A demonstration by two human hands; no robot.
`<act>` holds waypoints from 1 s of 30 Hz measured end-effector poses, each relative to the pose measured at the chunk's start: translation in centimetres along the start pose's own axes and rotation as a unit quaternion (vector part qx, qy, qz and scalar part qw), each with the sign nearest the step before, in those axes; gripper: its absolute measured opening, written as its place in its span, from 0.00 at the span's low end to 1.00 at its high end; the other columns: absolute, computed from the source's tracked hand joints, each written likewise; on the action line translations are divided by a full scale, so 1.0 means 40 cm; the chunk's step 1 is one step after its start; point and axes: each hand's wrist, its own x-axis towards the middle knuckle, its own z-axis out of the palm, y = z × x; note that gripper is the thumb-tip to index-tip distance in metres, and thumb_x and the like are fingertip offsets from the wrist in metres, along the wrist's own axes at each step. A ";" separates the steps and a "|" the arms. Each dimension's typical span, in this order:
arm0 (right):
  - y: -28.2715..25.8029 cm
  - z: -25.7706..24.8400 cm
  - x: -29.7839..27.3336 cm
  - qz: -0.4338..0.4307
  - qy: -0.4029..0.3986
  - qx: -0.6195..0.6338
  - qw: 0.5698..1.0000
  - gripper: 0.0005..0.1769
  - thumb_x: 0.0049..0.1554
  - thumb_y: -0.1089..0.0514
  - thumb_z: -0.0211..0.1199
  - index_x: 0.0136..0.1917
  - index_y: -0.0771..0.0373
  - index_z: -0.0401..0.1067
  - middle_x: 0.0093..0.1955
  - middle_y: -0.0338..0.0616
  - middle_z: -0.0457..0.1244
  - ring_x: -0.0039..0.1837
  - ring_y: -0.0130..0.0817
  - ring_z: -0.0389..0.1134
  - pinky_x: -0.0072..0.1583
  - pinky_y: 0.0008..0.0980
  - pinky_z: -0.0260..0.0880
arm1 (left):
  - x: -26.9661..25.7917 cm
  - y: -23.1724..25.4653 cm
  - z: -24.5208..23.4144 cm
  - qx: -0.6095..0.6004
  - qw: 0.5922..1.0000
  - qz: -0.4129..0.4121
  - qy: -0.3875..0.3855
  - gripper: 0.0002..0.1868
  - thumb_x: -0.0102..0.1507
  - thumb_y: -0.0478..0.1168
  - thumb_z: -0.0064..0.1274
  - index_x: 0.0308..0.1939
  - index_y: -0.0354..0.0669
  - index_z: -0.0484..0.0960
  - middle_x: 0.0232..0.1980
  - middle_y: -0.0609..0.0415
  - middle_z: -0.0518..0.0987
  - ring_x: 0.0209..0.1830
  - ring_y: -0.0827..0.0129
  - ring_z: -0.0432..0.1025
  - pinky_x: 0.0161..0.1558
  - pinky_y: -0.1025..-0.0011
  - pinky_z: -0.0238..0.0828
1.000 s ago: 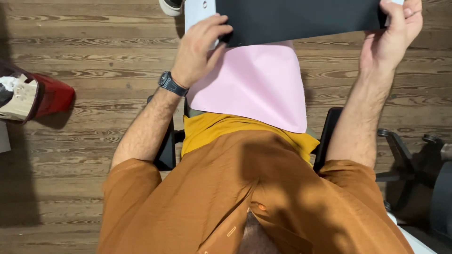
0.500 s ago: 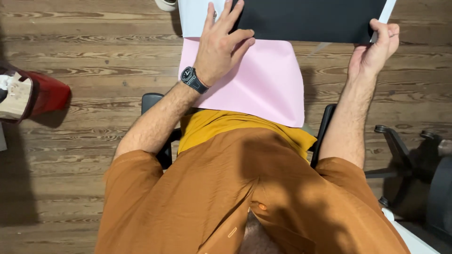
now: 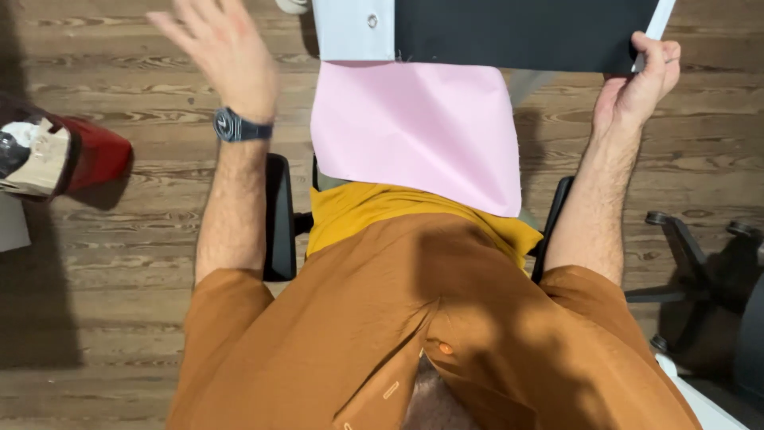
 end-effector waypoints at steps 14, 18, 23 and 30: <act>0.004 0.016 0.017 0.021 0.009 -0.006 1.000 0.14 0.56 0.71 0.62 0.37 0.58 0.60 0.42 0.41 0.61 0.46 0.32 0.64 0.55 0.29 0.69 | -0.041 0.228 -0.148 -0.240 0.893 0.358 0.130 0.07 0.65 0.40 0.59 0.47 0.50 0.86 0.46 0.63 0.77 0.51 0.70 0.67 0.54 0.70 0.62; 0.028 0.010 0.027 0.014 0.022 -0.022 0.999 0.16 0.53 0.72 0.65 0.37 0.59 0.60 0.41 0.41 0.60 0.45 0.33 0.64 0.54 0.30 0.69 | -0.044 0.208 -0.137 -0.307 0.890 0.320 0.107 0.06 0.69 0.42 0.57 0.40 0.48 0.77 0.41 0.59 0.73 0.45 0.67 0.66 0.50 0.68 0.60; 0.053 -0.013 0.044 0.010 0.037 -0.019 0.999 0.21 0.55 0.76 0.66 0.36 0.58 0.58 0.39 0.39 0.59 0.39 0.30 0.62 0.42 0.23 0.65 | -0.030 0.060 -0.012 -0.406 0.884 0.232 0.020 0.05 0.62 0.37 0.64 0.38 0.49 0.82 0.40 0.59 0.77 0.41 0.67 0.68 0.49 0.69 0.62; 0.051 -0.045 0.058 0.038 0.063 0.008 0.997 0.19 0.53 0.77 0.64 0.37 0.59 0.58 0.41 0.43 0.61 0.44 0.35 0.67 0.51 0.30 0.74 | 0.001 -0.065 -0.037 -0.072 0.993 0.004 0.099 0.18 0.56 0.33 0.62 0.50 0.39 0.81 0.45 0.46 0.77 0.44 0.56 0.66 0.49 0.52 0.59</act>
